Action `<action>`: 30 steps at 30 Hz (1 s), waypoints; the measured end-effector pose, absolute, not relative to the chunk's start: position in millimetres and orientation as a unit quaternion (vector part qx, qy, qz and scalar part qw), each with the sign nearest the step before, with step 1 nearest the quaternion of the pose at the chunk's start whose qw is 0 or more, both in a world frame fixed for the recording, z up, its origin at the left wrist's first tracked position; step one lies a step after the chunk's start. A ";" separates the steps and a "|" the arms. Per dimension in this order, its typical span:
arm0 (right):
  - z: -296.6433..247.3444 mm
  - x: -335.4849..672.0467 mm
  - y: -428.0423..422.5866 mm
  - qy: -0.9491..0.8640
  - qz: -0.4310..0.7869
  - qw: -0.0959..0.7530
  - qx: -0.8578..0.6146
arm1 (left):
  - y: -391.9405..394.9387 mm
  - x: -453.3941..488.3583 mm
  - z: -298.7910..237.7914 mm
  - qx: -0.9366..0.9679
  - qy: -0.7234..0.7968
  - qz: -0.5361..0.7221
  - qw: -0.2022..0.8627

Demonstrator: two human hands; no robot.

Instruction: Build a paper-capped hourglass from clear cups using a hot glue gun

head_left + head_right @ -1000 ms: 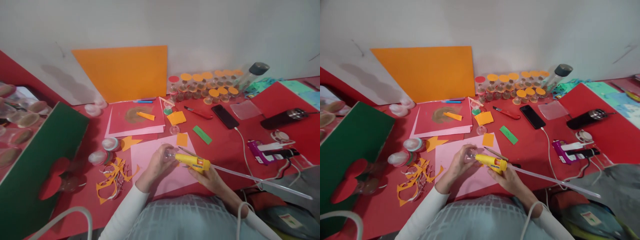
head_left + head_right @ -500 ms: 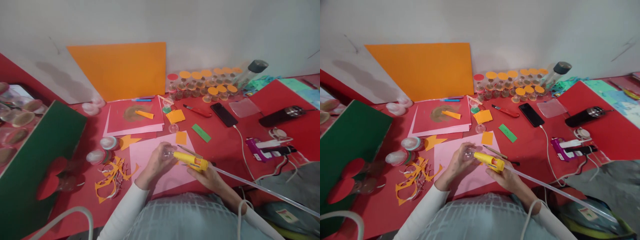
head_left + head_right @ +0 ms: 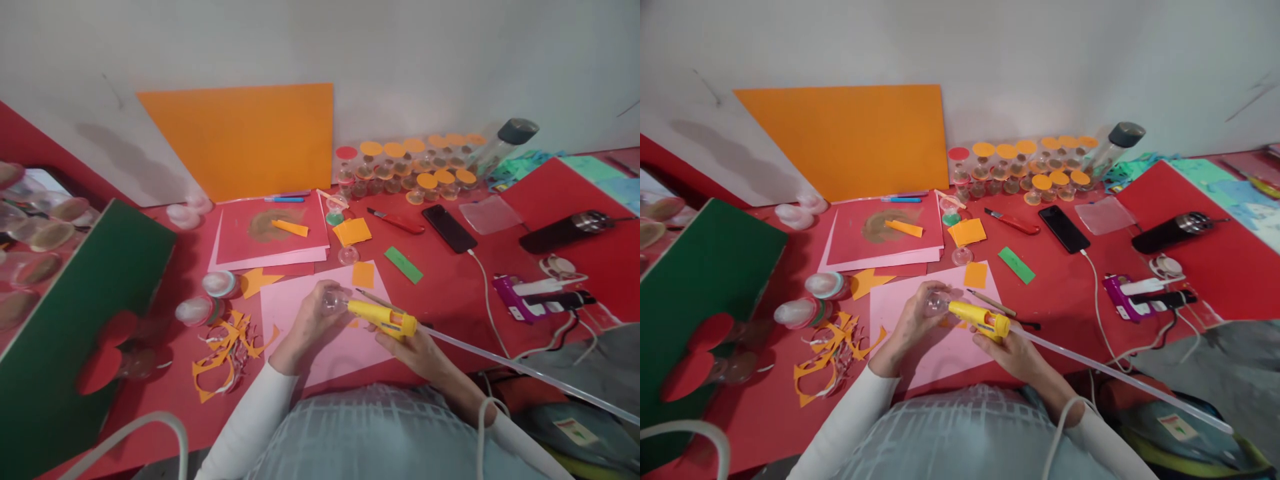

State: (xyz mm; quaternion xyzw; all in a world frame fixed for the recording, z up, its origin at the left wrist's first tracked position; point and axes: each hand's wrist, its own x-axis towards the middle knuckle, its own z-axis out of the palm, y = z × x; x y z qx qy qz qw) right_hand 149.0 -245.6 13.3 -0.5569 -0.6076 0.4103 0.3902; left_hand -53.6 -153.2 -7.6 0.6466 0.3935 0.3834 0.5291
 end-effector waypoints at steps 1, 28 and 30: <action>11.4 149.6 -246.2 -0.601 0.415 0.392 -0.559 | -152.1 -54.4 -7.0 0.647 0.397 0.381 0.528; 13.7 147.0 -244.9 -0.583 0.463 0.351 -0.567 | -151.3 -56.1 1.0 0.636 0.419 0.347 0.547; 14.6 147.2 -245.0 -0.583 0.455 0.354 -0.572 | -150.9 -56.6 1.5 0.638 0.418 0.345 0.547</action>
